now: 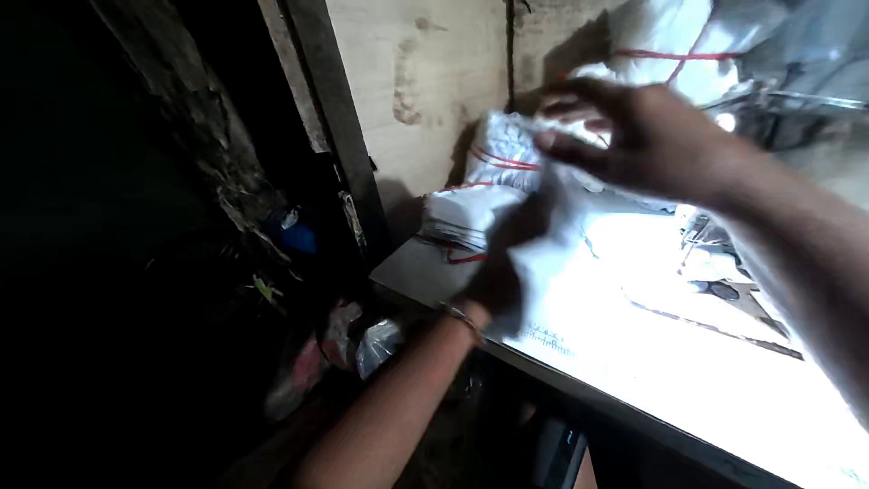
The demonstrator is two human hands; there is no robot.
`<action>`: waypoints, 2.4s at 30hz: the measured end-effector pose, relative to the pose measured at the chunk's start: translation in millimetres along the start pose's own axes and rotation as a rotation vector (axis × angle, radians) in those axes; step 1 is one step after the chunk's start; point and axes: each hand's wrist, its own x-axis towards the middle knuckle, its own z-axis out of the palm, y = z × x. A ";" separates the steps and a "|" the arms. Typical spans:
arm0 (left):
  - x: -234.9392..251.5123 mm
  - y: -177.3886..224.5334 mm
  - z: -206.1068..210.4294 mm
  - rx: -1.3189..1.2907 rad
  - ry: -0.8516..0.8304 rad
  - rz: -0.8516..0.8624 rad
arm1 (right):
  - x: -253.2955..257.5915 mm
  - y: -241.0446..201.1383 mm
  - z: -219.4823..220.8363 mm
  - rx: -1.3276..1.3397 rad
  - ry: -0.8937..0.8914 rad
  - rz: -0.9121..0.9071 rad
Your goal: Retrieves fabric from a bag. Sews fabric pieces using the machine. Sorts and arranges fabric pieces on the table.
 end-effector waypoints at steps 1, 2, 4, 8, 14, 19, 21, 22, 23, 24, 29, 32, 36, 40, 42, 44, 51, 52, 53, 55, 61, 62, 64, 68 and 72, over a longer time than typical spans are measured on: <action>13.3 8.2 19.7 0.131 -0.160 0.249 | 3.8 4.6 -4.9 0.021 0.047 0.027; 26.3 19.3 38.7 0.310 -0.324 0.392 | 7.8 8.4 -5.3 0.031 0.086 0.040; 39.6 36.7 60.1 0.472 -0.440 0.500 | 14.9 16.8 7.7 0.021 0.099 -0.005; 45.0 38.6 51.9 0.479 -0.429 0.575 | 25.1 44.4 74.7 -0.045 -0.097 -0.172; 44.3 -24.6 2.8 0.328 -0.054 0.595 | 33.0 91.2 169.9 -0.146 -0.547 -0.043; 58.4 -73.4 -32.3 0.475 0.065 0.246 | 50.1 130.2 192.9 -0.068 -0.487 0.006; 63.4 -79.8 -36.7 0.510 -0.051 0.099 | 56.6 117.7 179.9 -0.073 -0.561 0.067; 66.6 -81.5 -36.7 0.511 -0.095 0.062 | 58.4 112.0 175.2 -0.074 -0.583 0.081; 69.6 -81.8 -36.5 0.516 -0.118 0.044 | 59.6 107.2 172.0 -0.077 -0.597 0.088; 72.1 -81.0 -36.4 0.520 -0.129 0.038 | 60.6 101.2 169.1 -0.088 -0.616 0.092; 82.7 -84.6 -35.2 0.547 -0.134 0.049 | 57.6 91.0 178.0 -0.184 -0.669 0.087; 85.9 -88.9 -35.1 0.532 -0.145 0.072 | 63.1 90.4 188.0 -0.230 -0.648 0.138; 83.8 -91.7 -32.4 0.487 -0.132 0.084 | 73.8 121.4 200.3 -0.114 -0.479 0.102; 74.7 -84.4 -32.9 0.485 -0.126 0.056 | 73.6 112.7 188.9 -0.086 -0.516 0.114; 74.3 -83.0 -32.5 0.499 -0.133 0.053 | 69.5 97.8 183.7 -0.166 -0.624 0.109; 74.7 -83.1 -30.8 0.509 -0.124 0.060 | 64.4 86.1 185.2 -0.264 -0.713 0.108; 73.8 -87.5 -25.7 0.498 -0.062 0.097 | 59.3 71.6 189.2 -0.382 -0.779 -0.026; 74.0 -88.1 -25.2 0.493 -0.056 0.097 | 60.2 74.4 189.5 -0.380 -0.769 -0.027; 74.3 -88.7 -24.8 0.489 -0.051 0.097 | 61.1 74.8 187.9 -0.372 -0.766 -0.013; 75.0 -89.7 -24.4 0.488 -0.050 0.095 | 63.8 74.7 186.4 -0.360 -0.770 0.034; 75.1 -90.3 -24.3 0.474 -0.052 0.101 | 55.5 67.8 202.1 -0.375 -0.599 0.047; 75.7 -90.6 -24.1 0.471 -0.051 0.102 | 53.7 62.0 204.3 -0.379 -0.570 0.036; 76.4 -91.1 -24.0 0.468 -0.049 0.099 | 49.4 54.9 210.9 -0.404 -0.469 -0.046; 76.1 -90.8 -24.6 0.481 -0.053 0.105 | 51.8 58.5 227.2 -0.427 -0.386 -0.086; 76.4 -89.2 -26.2 0.476 -0.054 0.091 | 69.6 73.3 229.2 -0.287 -0.532 0.154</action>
